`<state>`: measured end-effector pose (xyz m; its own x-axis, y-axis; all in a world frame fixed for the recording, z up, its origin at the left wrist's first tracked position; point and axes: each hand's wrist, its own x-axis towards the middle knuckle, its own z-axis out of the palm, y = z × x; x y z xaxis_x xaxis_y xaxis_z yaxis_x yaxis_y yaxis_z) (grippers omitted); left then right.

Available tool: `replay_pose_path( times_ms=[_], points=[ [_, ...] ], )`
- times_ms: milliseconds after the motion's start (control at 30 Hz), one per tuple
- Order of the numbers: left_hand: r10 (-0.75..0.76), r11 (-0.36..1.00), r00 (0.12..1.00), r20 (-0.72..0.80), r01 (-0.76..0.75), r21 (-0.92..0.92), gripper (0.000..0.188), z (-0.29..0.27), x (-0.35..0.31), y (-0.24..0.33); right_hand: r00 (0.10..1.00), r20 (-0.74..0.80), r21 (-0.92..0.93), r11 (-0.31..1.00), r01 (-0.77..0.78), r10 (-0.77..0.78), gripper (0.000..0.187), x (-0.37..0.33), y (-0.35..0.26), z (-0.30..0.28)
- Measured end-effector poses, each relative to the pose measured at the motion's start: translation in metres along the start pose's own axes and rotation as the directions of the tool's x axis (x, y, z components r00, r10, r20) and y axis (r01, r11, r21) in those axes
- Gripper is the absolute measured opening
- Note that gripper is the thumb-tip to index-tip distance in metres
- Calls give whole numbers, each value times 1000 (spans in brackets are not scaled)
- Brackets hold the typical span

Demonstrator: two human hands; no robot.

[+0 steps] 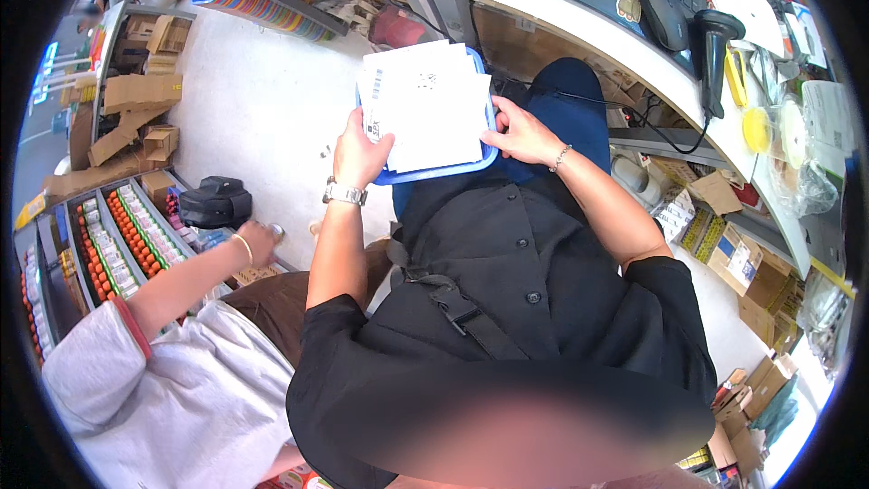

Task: The person processes shipping orders at a counter, prints labels, retrieves items from shelves, places them into green poly mailers, seals the packages, and moves them toward a staging area. The person also uses a laptop and a handheld scanner during the process.

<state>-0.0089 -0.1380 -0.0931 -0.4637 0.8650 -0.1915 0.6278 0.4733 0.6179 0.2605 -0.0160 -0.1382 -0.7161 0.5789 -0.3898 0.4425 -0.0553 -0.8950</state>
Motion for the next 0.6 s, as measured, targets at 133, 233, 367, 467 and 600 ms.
replay_pose_path(
  times_ms=[133,233,367,467,600],
  points=[
    [-1,922,999,34,-12,387,77,-5,-11,8,1000,2,31,999,-20,20,72,-8,-18,-4],
    [-119,860,990,70,67,506,80,-31,-11,43,1000,-7,20,1000,-13,13,71,-9,-12,-2],
    [326,854,945,-29,-281,439,75,-32,-3,49,999,-43,-50,998,-30,28,72,-18,-21,1],
    [460,798,846,269,-527,294,63,9,8,57,998,-48,-108,994,33,-38,73,-15,-14,7],
    [261,646,739,621,-612,456,62,78,20,11,999,31,-128,991,-38,42,78,-25,-40,7]
  ],
)
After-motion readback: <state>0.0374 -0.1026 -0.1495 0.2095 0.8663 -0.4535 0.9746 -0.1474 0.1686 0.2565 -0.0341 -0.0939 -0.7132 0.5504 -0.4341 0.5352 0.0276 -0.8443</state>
